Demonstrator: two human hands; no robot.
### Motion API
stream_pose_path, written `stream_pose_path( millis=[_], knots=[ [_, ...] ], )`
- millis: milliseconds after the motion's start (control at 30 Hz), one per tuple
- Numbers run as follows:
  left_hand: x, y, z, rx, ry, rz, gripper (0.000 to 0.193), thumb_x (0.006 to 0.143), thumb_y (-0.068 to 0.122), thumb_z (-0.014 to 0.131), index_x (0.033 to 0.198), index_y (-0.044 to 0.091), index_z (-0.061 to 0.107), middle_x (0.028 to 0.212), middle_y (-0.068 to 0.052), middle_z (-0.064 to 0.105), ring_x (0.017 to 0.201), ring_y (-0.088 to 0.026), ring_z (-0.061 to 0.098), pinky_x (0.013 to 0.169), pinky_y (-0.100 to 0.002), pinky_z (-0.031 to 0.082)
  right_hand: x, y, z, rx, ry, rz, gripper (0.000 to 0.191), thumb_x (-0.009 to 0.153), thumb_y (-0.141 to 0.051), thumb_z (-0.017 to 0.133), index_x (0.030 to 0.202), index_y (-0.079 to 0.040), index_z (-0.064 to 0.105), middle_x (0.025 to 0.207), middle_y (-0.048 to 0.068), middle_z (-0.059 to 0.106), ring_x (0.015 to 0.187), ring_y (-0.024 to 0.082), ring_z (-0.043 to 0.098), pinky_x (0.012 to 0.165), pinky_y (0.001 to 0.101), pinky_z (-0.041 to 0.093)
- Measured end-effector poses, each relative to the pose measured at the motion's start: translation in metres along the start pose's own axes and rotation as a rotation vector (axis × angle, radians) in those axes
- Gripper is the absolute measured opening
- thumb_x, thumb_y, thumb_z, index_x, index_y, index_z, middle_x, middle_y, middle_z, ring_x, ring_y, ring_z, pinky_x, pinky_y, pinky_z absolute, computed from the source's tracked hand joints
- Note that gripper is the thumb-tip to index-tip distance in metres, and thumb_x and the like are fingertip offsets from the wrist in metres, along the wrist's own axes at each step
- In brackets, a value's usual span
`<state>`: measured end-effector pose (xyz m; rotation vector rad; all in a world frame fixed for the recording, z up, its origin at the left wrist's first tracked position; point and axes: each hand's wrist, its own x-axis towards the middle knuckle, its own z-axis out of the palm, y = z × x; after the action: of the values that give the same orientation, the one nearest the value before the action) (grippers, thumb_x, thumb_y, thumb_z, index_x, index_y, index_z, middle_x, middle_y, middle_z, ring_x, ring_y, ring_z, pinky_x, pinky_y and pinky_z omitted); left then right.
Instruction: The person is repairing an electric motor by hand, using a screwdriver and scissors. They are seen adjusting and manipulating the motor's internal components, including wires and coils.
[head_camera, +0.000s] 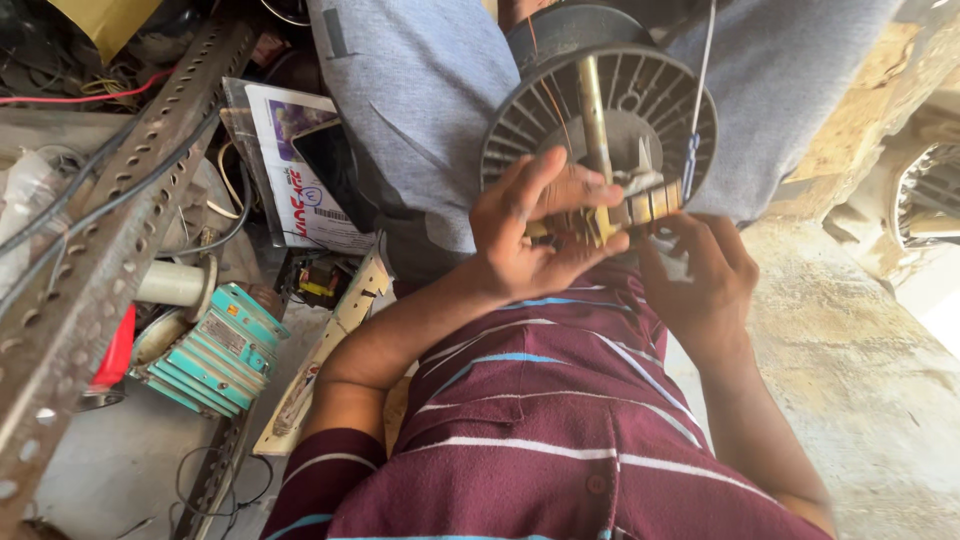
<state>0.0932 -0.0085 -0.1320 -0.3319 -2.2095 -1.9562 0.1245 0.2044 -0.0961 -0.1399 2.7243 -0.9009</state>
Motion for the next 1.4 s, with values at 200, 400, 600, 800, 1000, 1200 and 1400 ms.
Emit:
stream_pose_path(
  millis=[200, 400, 600, 800, 1000, 1200, 1400],
  knots=[
    [-0.016, -0.008, 0.007, 0.061, 0.056, 0.091, 0.075, 0.094, 0.016, 0.086, 0.149, 0.006, 0.035, 0.115, -0.011, 0.075, 0.108, -0.021, 0.075, 0.090, -0.028, 0.060, -0.013, -0.006, 0.001, -0.026, -0.027, 0.019, 0.044, 0.093, -0.007, 0.080, 0.132, -0.003, 0.062, 0.103, 0.012, 0.074, 0.074, 0.022, 0.075, 0.064, 0.0329, 0.058],
    [-0.017, -0.004, 0.017, -0.027, 0.139, 0.100, 0.060, 0.096, 0.012, 0.084, 0.139, 0.005, 0.043, 0.113, -0.012, 0.075, 0.103, -0.019, 0.077, 0.084, -0.027, 0.063, -0.016, -0.026, -0.006, -0.131, -0.093, 0.162, 0.058, 0.088, -0.021, 0.084, 0.134, -0.006, 0.053, 0.075, 0.020, 0.069, 0.071, 0.042, 0.069, 0.061, 0.0489, 0.053],
    [-0.009, 0.001, 0.016, -0.043, 0.148, 0.032, 0.042, 0.092, 0.010, 0.084, 0.125, 0.003, 0.058, 0.108, -0.010, 0.077, 0.094, -0.014, 0.074, 0.080, -0.026, 0.059, -0.033, -0.029, -0.011, -0.063, 0.152, -0.065, 0.040, 0.085, -0.010, 0.078, 0.123, -0.007, 0.065, 0.097, 0.019, 0.072, 0.079, 0.038, 0.071, 0.069, 0.0460, 0.054],
    [-0.006, 0.005, 0.017, -0.143, 0.125, -0.004, 0.036, 0.091, 0.011, 0.083, 0.122, 0.005, 0.066, 0.106, -0.006, 0.076, 0.091, -0.009, 0.072, 0.075, -0.025, 0.058, -0.048, -0.007, 0.002, 0.048, 0.212, 0.005, 0.058, 0.082, -0.008, 0.078, 0.139, -0.008, 0.064, 0.101, 0.020, 0.073, 0.070, 0.029, 0.073, 0.067, 0.0408, 0.055],
    [0.001, 0.016, 0.005, 0.075, 0.091, 0.109, 0.036, 0.090, 0.012, 0.085, 0.121, 0.008, 0.069, 0.100, -0.003, 0.074, 0.088, -0.012, 0.071, 0.078, -0.028, 0.055, -0.057, 0.043, 0.017, 0.545, 0.210, -0.036, 0.050, 0.090, -0.011, 0.074, 0.138, 0.000, 0.064, 0.094, 0.012, 0.076, 0.081, 0.017, 0.074, 0.073, 0.0281, 0.059],
    [0.003, 0.020, 0.003, 0.018, 0.039, 0.050, 0.034, 0.091, 0.012, 0.084, 0.122, 0.008, 0.069, 0.098, -0.003, 0.075, 0.087, -0.012, 0.072, 0.075, -0.027, 0.055, -0.058, 0.049, 0.032, 1.669, -0.354, -0.102, 0.052, 0.085, -0.028, 0.085, 0.115, 0.009, 0.066, 0.078, 0.009, 0.066, 0.051, 0.007, 0.058, 0.041, 0.0170, 0.044],
    [0.002, 0.016, 0.005, 0.020, 0.056, 0.074, 0.038, 0.090, 0.014, 0.084, 0.123, 0.007, 0.067, 0.103, -0.005, 0.076, 0.092, -0.013, 0.073, 0.078, -0.028, 0.056, -0.038, 0.007, 0.060, 2.287, -0.773, -0.005, 0.055, 0.097, -0.038, 0.075, 0.117, 0.009, 0.056, 0.079, 0.009, 0.063, 0.049, 0.007, 0.050, 0.041, 0.0196, 0.043]
  ],
)
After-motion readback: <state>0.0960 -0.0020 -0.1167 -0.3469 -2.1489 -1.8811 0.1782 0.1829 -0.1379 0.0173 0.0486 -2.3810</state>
